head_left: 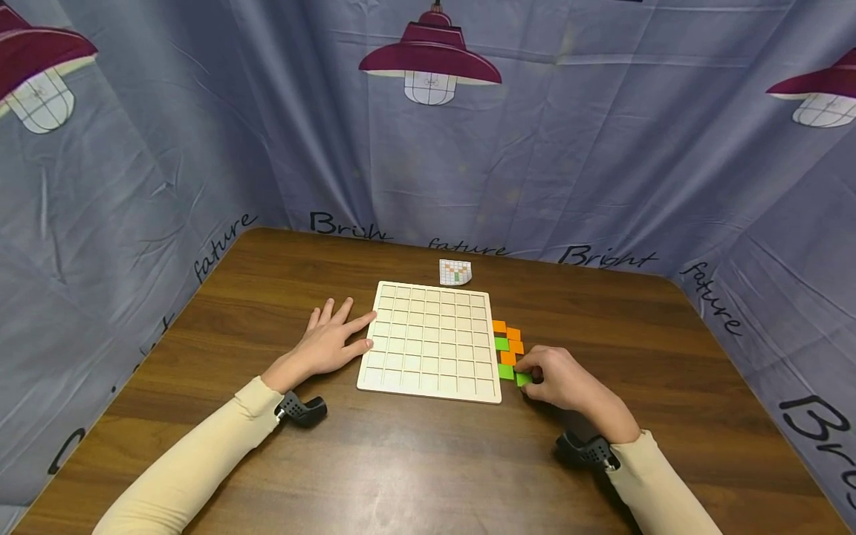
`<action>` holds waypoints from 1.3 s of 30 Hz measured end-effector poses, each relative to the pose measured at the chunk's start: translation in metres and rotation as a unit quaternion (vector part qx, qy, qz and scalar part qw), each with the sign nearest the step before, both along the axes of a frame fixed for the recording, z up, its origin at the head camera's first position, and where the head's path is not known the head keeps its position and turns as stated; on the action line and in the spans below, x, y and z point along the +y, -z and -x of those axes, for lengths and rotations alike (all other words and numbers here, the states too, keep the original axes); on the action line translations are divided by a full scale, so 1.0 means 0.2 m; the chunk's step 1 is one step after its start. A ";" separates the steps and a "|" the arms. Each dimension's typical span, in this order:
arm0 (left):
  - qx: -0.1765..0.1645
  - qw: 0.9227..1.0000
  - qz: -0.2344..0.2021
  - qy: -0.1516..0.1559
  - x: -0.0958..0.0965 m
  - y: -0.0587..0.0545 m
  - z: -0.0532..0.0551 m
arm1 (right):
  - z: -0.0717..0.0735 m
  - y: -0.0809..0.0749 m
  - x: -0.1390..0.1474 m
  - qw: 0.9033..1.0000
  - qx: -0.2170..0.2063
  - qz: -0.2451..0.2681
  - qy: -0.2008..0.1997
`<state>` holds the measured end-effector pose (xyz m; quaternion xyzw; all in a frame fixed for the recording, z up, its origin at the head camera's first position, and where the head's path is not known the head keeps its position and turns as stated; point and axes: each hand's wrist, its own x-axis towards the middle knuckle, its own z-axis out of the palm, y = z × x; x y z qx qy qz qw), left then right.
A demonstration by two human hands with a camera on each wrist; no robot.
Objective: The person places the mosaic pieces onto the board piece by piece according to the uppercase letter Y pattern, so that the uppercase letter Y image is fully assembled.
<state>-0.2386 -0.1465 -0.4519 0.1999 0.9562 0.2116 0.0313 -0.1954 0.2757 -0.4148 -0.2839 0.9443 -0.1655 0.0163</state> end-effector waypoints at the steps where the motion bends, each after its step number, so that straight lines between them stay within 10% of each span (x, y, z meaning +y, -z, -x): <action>1: 0.000 1.000 0.000 -0.001 0.00 0.00 0.00 | 0.00 0.00 0.00 1.000 0.000 -0.001 0.001; 39: -0.003 1.000 -0.003 0.001 0.00 0.00 0.00 | 0.02 -0.04 -0.03 1.000 0.027 0.005 0.005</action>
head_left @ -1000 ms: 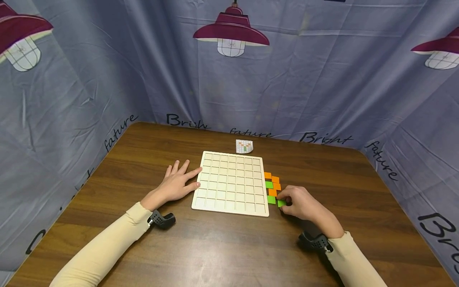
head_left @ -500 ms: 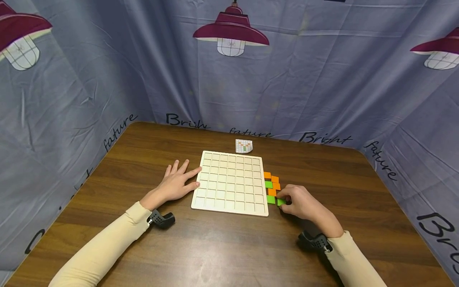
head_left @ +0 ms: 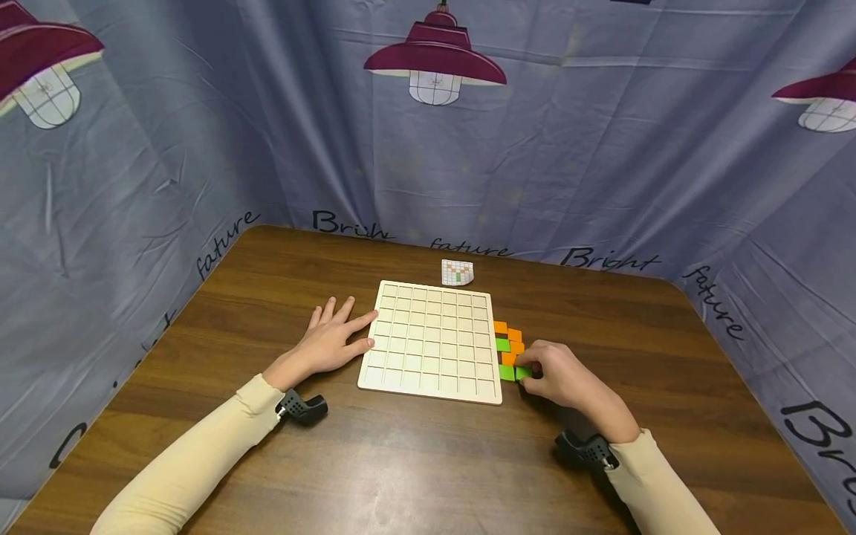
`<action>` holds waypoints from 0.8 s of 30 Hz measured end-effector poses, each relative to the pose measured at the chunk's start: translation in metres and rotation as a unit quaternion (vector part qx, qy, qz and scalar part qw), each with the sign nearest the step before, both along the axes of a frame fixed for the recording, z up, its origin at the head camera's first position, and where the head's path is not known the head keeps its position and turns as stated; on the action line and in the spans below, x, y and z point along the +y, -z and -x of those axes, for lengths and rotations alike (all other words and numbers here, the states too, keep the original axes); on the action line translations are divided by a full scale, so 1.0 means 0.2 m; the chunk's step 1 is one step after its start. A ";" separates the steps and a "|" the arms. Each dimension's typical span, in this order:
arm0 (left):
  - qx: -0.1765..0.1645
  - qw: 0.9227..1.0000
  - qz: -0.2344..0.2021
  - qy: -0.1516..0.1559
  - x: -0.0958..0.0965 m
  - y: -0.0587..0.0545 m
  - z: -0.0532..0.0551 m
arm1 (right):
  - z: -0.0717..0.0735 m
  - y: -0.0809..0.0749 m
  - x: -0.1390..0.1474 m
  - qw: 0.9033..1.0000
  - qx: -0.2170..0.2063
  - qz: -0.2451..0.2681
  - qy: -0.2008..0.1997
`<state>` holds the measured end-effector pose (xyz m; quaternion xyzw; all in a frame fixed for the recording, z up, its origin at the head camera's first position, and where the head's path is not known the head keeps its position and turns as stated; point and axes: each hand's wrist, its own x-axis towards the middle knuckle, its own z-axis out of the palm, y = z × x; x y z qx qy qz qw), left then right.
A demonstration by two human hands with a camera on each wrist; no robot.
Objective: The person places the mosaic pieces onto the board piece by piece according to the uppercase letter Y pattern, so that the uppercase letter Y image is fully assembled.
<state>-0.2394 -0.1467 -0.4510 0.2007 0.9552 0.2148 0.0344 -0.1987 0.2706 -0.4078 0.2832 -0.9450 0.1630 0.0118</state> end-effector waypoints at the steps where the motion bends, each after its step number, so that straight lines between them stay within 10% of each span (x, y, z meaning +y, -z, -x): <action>1: -0.002 1.000 0.000 0.000 0.00 0.00 0.00 | 0.00 0.00 0.00 1.000 0.001 0.001 -0.001; 24: 0.001 1.000 0.001 -0.003 0.00 0.00 -0.01 | 0.09 -0.09 -0.18 0.999 0.031 0.005 -0.044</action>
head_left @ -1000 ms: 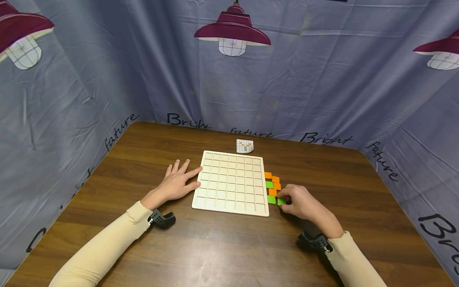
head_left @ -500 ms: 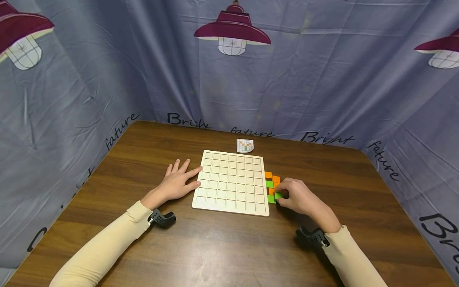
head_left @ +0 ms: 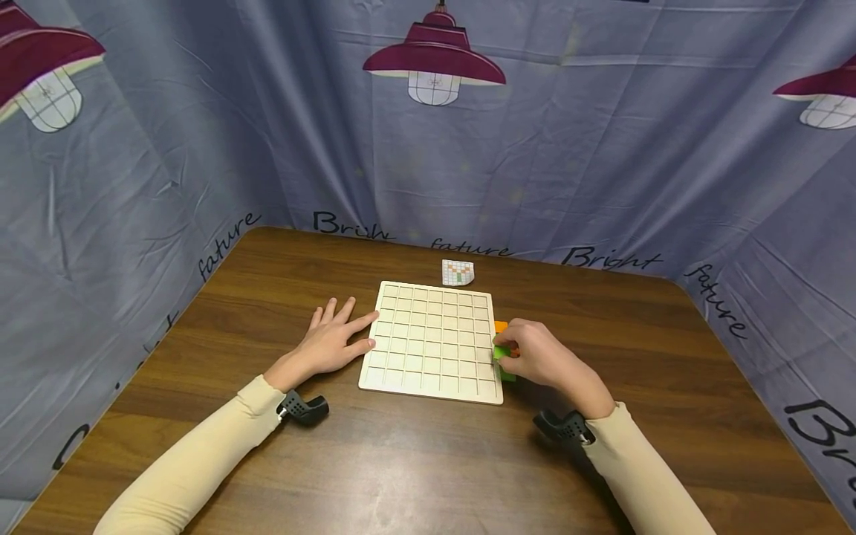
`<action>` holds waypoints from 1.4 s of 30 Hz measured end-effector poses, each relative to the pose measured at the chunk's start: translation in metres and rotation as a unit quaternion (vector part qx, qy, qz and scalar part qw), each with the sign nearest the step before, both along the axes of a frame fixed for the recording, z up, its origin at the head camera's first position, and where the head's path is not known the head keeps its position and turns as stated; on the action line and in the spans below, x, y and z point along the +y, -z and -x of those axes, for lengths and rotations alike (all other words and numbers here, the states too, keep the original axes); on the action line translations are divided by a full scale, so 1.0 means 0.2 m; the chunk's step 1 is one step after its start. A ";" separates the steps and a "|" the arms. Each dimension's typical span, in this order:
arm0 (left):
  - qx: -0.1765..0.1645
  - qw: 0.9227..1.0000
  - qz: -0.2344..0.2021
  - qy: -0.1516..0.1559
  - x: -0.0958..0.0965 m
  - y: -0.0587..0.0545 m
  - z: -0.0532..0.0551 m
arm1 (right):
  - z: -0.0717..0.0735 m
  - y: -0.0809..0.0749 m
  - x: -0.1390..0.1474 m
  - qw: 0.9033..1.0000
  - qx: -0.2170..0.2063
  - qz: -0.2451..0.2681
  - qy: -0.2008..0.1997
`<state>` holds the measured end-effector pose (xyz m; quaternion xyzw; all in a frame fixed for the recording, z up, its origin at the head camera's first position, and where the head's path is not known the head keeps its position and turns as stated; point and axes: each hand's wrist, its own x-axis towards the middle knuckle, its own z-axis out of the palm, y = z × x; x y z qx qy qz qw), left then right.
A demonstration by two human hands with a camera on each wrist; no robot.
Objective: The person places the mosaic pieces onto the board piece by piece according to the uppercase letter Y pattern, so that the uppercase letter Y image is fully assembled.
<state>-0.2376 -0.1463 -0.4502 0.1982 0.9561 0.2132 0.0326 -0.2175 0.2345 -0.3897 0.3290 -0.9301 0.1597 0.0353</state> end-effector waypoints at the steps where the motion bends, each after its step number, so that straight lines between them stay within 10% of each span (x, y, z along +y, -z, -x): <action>1: 0.000 1.000 0.000 -0.001 0.00 0.00 0.00 | 0.00 0.00 -0.01 1.000 0.003 0.001 -0.004; 42: 0.004 1.000 -0.005 -0.004 0.00 0.00 0.00 | 0.05 0.04 -0.42 0.998 0.012 0.022 -0.064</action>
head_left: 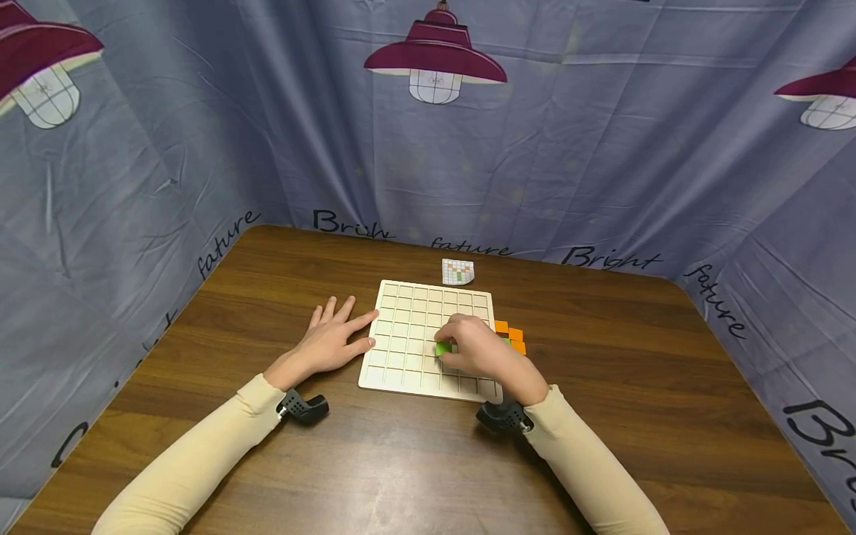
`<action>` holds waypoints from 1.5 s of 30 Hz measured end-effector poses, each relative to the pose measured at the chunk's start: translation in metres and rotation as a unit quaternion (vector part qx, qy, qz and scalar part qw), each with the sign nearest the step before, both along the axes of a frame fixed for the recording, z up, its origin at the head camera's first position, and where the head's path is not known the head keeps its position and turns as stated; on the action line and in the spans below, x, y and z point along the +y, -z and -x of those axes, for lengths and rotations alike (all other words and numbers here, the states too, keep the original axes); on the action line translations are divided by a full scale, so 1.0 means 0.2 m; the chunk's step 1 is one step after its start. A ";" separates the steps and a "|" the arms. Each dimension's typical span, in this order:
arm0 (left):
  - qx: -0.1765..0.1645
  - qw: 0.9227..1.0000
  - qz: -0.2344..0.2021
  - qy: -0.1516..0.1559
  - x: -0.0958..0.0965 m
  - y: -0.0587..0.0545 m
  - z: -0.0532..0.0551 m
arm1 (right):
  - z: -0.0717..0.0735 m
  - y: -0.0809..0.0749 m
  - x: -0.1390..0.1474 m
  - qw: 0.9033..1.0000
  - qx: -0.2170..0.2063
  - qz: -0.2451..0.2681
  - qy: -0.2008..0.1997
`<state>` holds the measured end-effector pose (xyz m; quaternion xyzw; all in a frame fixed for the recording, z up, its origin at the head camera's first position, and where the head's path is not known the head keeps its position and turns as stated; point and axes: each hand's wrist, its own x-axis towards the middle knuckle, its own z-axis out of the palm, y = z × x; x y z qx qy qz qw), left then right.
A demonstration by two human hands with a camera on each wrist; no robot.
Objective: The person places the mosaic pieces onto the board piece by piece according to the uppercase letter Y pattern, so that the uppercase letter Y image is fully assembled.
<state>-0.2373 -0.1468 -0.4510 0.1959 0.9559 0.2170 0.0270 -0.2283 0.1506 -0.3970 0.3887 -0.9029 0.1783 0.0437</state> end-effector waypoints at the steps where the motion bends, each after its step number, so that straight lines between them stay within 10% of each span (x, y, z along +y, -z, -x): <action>1: 0.000 1.000 0.000 0.001 0.00 0.00 0.00 | 0.00 0.00 -0.01 1.000 -0.003 0.000 0.000; 45: 0.001 1.000 0.002 0.001 0.00 0.00 0.01 | -0.01 0.07 -0.08 0.999 -0.036 -0.025 -0.020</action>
